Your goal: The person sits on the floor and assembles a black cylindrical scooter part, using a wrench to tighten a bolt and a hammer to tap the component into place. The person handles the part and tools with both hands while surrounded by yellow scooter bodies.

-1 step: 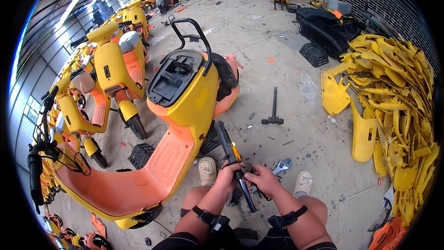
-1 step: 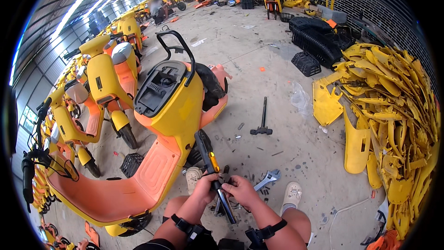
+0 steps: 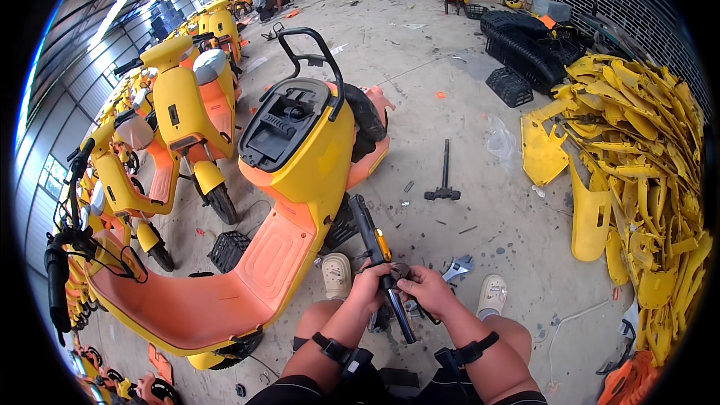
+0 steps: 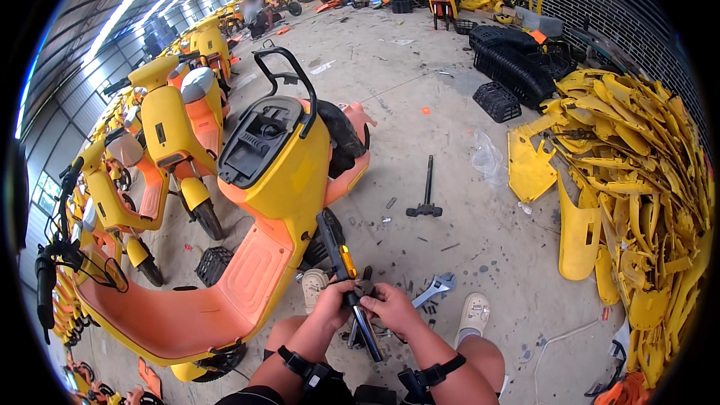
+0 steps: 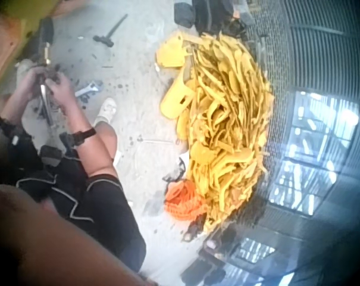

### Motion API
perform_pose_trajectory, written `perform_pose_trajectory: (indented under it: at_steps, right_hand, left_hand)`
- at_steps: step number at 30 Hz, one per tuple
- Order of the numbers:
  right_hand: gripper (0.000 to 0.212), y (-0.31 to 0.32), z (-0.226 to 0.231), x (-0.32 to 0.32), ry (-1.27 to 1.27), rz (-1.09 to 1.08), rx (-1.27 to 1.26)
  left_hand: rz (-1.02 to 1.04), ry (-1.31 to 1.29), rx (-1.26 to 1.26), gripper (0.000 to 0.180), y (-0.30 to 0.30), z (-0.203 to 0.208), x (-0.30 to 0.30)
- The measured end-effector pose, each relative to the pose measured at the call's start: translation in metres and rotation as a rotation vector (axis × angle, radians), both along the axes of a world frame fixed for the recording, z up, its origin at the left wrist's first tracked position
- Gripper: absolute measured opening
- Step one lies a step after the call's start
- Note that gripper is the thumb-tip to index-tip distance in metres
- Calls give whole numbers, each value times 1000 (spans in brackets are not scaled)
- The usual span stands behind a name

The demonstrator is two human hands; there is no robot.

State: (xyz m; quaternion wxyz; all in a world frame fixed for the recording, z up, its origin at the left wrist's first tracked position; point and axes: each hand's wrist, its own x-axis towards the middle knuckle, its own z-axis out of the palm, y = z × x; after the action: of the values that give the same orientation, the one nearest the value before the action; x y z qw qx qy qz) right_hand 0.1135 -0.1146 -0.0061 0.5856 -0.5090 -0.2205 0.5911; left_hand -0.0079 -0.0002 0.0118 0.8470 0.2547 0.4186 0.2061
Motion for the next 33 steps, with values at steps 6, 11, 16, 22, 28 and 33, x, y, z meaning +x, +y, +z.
perform_pose_trajectory:
  at_steps: [6,11,16,22,28,33]
  right_hand:
    - [16,-3,3,-5,43,13,0]
    - [15,-7,6,-7,58,25,11]
    - [16,-8,1,-1,-12,65,-38]
    - [12,-1,-5,8,-38,24,-86]
    - [14,5,-5,12,-35,23,3]
    - [17,5,4,6,-37,52,-3]
  left_hand:
    - [-10,-31,16,22,2,-14,-7]
    - [-64,-21,-1,22,2,-15,-12]
    - [-40,6,-31,20,-2,-14,-10]
    - [-67,-5,23,20,8,-41,-2]
    - [-117,-73,0,22,19,-32,3]
    - [-99,-82,-32,16,18,-29,-3]
